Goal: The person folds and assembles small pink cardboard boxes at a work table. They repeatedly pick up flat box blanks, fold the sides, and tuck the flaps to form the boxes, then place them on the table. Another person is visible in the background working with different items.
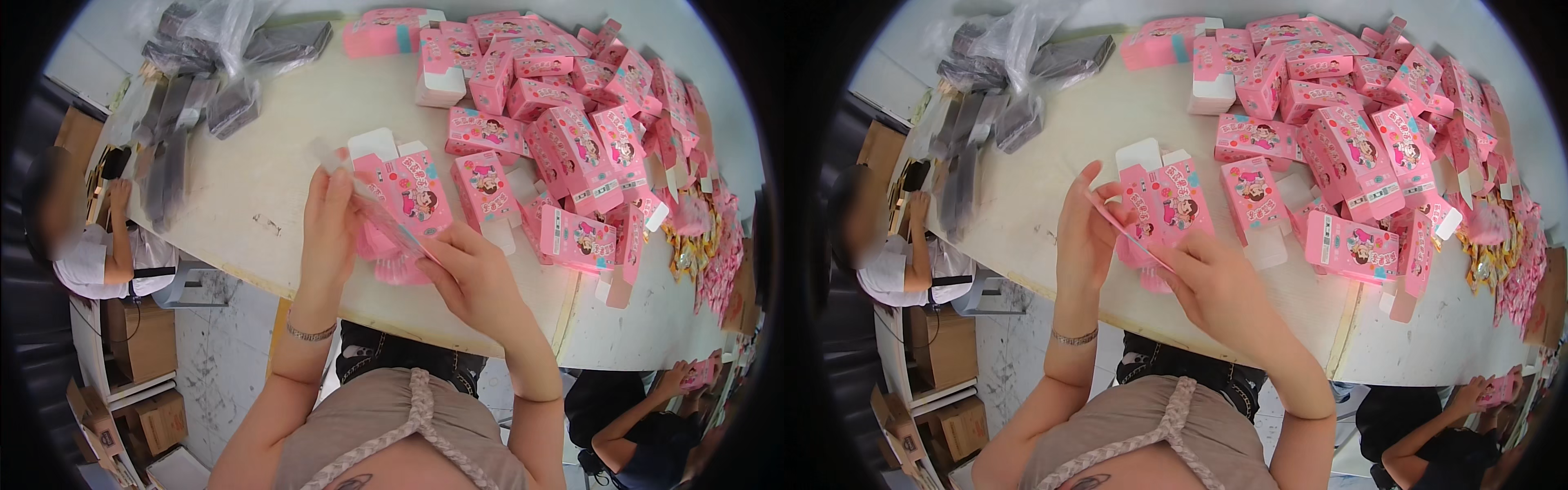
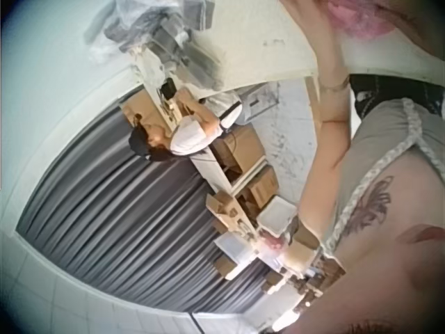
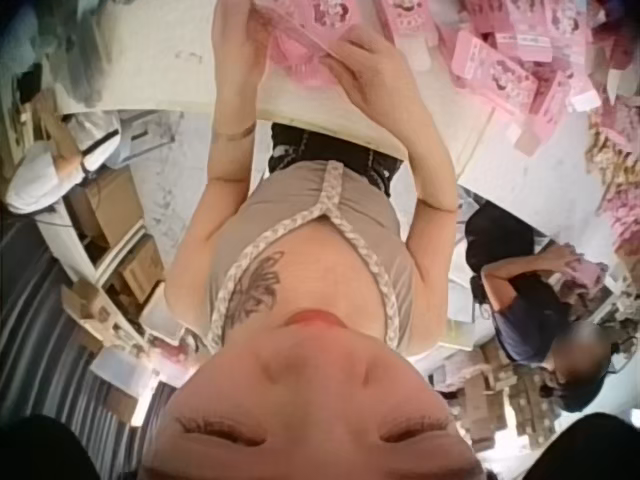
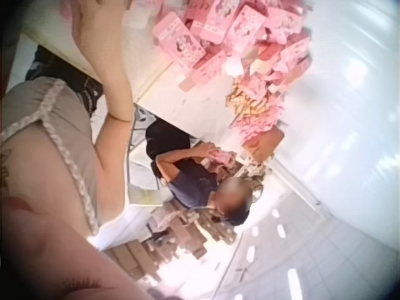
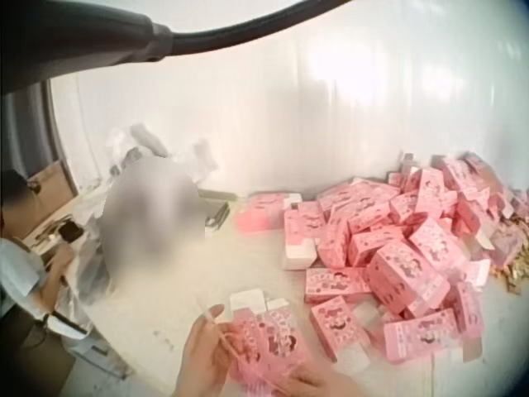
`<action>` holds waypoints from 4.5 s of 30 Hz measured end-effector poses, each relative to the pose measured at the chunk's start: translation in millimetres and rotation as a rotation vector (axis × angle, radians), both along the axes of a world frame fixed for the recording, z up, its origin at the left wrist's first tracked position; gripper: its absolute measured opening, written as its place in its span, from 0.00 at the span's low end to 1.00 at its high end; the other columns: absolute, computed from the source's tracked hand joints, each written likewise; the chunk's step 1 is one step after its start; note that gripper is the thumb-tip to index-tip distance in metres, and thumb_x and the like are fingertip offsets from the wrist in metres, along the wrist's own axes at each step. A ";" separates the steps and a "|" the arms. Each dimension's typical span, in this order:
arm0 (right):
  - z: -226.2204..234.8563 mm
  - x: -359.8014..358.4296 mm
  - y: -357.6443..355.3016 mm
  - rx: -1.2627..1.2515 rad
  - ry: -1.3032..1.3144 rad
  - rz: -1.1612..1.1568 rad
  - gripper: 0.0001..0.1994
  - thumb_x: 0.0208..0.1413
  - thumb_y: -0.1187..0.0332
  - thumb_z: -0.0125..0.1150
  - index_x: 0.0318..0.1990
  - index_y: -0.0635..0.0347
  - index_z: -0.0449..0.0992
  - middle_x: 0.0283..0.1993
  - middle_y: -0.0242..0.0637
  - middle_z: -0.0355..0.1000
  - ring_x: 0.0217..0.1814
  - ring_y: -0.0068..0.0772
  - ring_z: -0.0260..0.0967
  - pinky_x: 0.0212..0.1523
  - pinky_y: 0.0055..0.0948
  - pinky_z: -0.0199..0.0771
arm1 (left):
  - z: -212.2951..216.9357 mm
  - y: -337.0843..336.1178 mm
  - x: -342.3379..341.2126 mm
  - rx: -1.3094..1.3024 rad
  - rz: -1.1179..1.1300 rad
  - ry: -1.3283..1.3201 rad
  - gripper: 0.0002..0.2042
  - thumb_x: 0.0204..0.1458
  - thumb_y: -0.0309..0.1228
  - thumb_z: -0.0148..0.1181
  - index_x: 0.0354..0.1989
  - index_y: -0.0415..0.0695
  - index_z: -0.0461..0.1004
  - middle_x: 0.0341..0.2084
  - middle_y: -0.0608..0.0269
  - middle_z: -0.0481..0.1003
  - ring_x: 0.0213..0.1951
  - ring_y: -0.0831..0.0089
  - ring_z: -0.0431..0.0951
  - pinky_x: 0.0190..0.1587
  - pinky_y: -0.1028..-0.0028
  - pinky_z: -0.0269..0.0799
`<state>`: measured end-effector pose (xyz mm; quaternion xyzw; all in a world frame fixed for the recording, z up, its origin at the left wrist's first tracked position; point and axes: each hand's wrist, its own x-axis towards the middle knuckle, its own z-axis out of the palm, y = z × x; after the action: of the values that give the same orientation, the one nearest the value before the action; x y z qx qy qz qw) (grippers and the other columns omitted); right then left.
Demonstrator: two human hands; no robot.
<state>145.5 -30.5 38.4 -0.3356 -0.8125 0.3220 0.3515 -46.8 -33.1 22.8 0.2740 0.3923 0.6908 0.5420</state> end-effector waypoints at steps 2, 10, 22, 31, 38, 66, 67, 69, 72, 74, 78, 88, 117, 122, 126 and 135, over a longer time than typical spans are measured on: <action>16.7 5.5 -9.7 -0.015 -0.044 -0.034 0.18 0.47 0.72 0.64 0.48 0.62 0.73 0.32 0.40 0.67 0.33 0.45 0.67 0.34 0.38 0.68 | -9.9 -0.7 0.5 -0.031 -0.014 0.294 0.23 0.59 0.34 0.45 0.60 0.35 0.55 0.49 0.54 0.69 0.44 0.70 0.74 0.45 0.71 0.74; -5.9 6.6 -3.8 -0.130 0.328 -0.357 0.37 0.48 0.72 0.65 0.65 0.65 0.51 0.56 0.44 0.62 0.48 0.32 0.65 0.46 0.31 0.68 | 6.0 1.3 46.7 0.209 -0.296 0.538 0.26 0.54 0.31 0.53 0.60 0.36 0.55 0.53 0.54 0.66 0.50 0.67 0.69 0.52 0.69 0.67; -17.4 1.7 -4.5 -0.072 0.744 -0.264 0.22 0.55 0.67 0.60 0.53 0.61 0.59 0.47 0.34 0.64 0.51 0.26 0.61 0.51 0.26 0.61 | 22.5 -30.8 39.6 0.111 -0.480 0.683 0.23 0.50 0.28 0.62 0.52 0.39 0.61 0.48 0.60 0.65 0.52 0.71 0.64 0.55 0.72 0.61; 14.6 13.1 -9.0 -0.322 0.559 -0.046 0.08 0.52 0.72 0.63 0.40 0.63 0.77 0.43 0.34 0.70 0.43 0.26 0.68 0.43 0.25 0.68 | 9.5 -38.2 39.0 0.293 -0.326 0.632 0.27 0.46 0.29 0.68 0.50 0.40 0.57 0.52 0.53 0.65 0.38 0.74 0.68 0.40 0.75 0.67; 28.3 20.7 -15.0 -0.201 0.344 -0.076 0.14 0.46 0.76 0.66 0.43 0.63 0.78 0.49 0.41 0.73 0.45 0.29 0.72 0.40 0.25 0.74 | 4.7 -42.3 32.0 0.338 -0.364 0.732 0.33 0.42 0.31 0.72 0.51 0.41 0.53 0.54 0.49 0.63 0.48 0.71 0.67 0.48 0.73 0.66; -62.7 -21.5 46.0 -0.176 -0.161 -0.459 0.19 0.42 0.66 0.69 0.41 0.66 0.74 0.35 0.43 0.72 0.36 0.43 0.71 0.38 0.37 0.70 | -27.9 -25.5 -7.4 0.124 0.132 0.785 0.18 0.57 0.23 0.48 0.57 0.39 0.60 0.62 0.52 0.55 0.62 0.66 0.58 0.60 0.67 0.59; -55.8 -20.5 43.3 -0.299 -0.086 -0.425 0.17 0.42 0.67 0.69 0.39 0.66 0.75 0.34 0.42 0.72 0.35 0.43 0.70 0.37 0.36 0.69 | -32.0 -25.1 -11.0 0.080 0.156 0.785 0.19 0.57 0.24 0.48 0.57 0.39 0.59 0.62 0.52 0.55 0.62 0.67 0.58 0.60 0.67 0.59; -40.9 -15.7 33.8 -0.309 -0.108 -0.420 0.15 0.43 0.68 0.68 0.39 0.64 0.76 0.34 0.41 0.71 0.34 0.42 0.70 0.35 0.34 0.69 | -33.9 -21.3 -8.7 0.002 0.221 0.721 0.19 0.58 0.26 0.47 0.58 0.38 0.58 0.60 0.52 0.57 0.60 0.67 0.60 0.59 0.67 0.60; -16.3 -6.6 10.3 -0.229 0.024 -0.171 0.13 0.44 0.71 0.67 0.39 0.63 0.77 0.34 0.40 0.71 0.32 0.41 0.69 0.32 0.32 0.68 | -20.6 -6.4 -1.5 -0.064 0.214 0.413 0.20 0.59 0.28 0.45 0.59 0.36 0.55 0.57 0.51 0.61 0.57 0.65 0.65 0.57 0.66 0.63; -1.9 4.0 -5.1 -0.197 0.075 -0.036 0.15 0.44 0.71 0.67 0.42 0.63 0.76 0.35 0.40 0.71 0.33 0.40 0.69 0.31 0.31 0.69 | -0.3 -2.7 2.0 -0.060 0.004 0.029 0.22 0.59 0.29 0.43 0.61 0.36 0.53 0.55 0.49 0.63 0.54 0.63 0.67 0.56 0.65 0.65; 27.0 11.4 -16.2 -0.283 0.075 -0.028 0.29 0.44 0.71 0.69 0.56 0.61 0.66 0.40 0.42 0.71 0.37 0.39 0.71 0.34 0.30 0.72 | 11.7 -3.5 22.2 -0.038 -0.174 0.093 0.28 0.54 0.27 0.44 0.65 0.39 0.49 0.55 0.47 0.64 0.54 0.60 0.69 0.57 0.63 0.65; -5.1 16.0 -10.1 -0.009 0.334 -0.230 0.29 0.51 0.71 0.63 0.59 0.64 0.58 0.51 0.45 0.66 0.52 0.38 0.66 0.50 0.35 0.67 | 18.0 -35.0 50.8 0.176 -0.391 0.645 0.35 0.48 0.28 0.63 0.62 0.36 0.52 0.57 0.52 0.60 0.59 0.60 0.61 0.61 0.65 0.55; 25.8 27.2 -15.5 -0.377 0.383 -0.043 0.12 0.54 0.69 0.61 0.45 0.61 0.79 0.54 0.44 0.68 0.50 0.33 0.68 0.44 0.28 0.71 | 11.6 -37.8 36.5 0.433 -0.211 0.894 0.27 0.42 0.39 0.70 0.48 0.44 0.64 0.49 0.56 0.66 0.46 0.65 0.71 0.42 0.72 0.70; 10.2 23.7 -25.9 0.011 0.186 0.011 0.18 0.51 0.70 0.63 0.52 0.58 0.74 0.55 0.48 0.66 0.53 0.41 0.69 0.45 0.30 0.72 | 4.0 -39.1 27.0 0.342 -0.292 0.833 0.24 0.44 0.39 0.69 0.45 0.43 0.64 0.50 0.57 0.65 0.46 0.66 0.70 0.42 0.72 0.69; 7.3 39.8 -27.7 -0.281 0.022 0.193 0.22 0.56 0.64 0.57 0.58 0.60 0.68 0.62 0.52 0.61 0.61 0.41 0.63 0.53 0.35 0.68 | -6.4 -42.3 23.8 0.262 -0.372 0.656 0.20 0.51 0.35 0.62 0.47 0.42 0.62 0.55 0.55 0.61 0.53 0.66 0.66 0.48 0.72 0.67; -60.2 -15.8 35.8 0.135 -0.218 -0.507 0.27 0.51 0.59 0.63 0.53 0.66 0.63 0.43 0.45 0.70 0.48 0.43 0.68 0.44 0.39 0.70 | -20.6 -12.9 -9.1 0.120 0.230 0.650 0.17 0.57 0.28 0.49 0.55 0.39 0.60 0.59 0.55 0.59 0.57 0.66 0.63 0.57 0.67 0.61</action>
<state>129.6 5.4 -21.8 -0.5366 -0.7552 0.1312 0.3530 -55.9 -45.9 2.2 0.4650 0.5313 0.6458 0.2905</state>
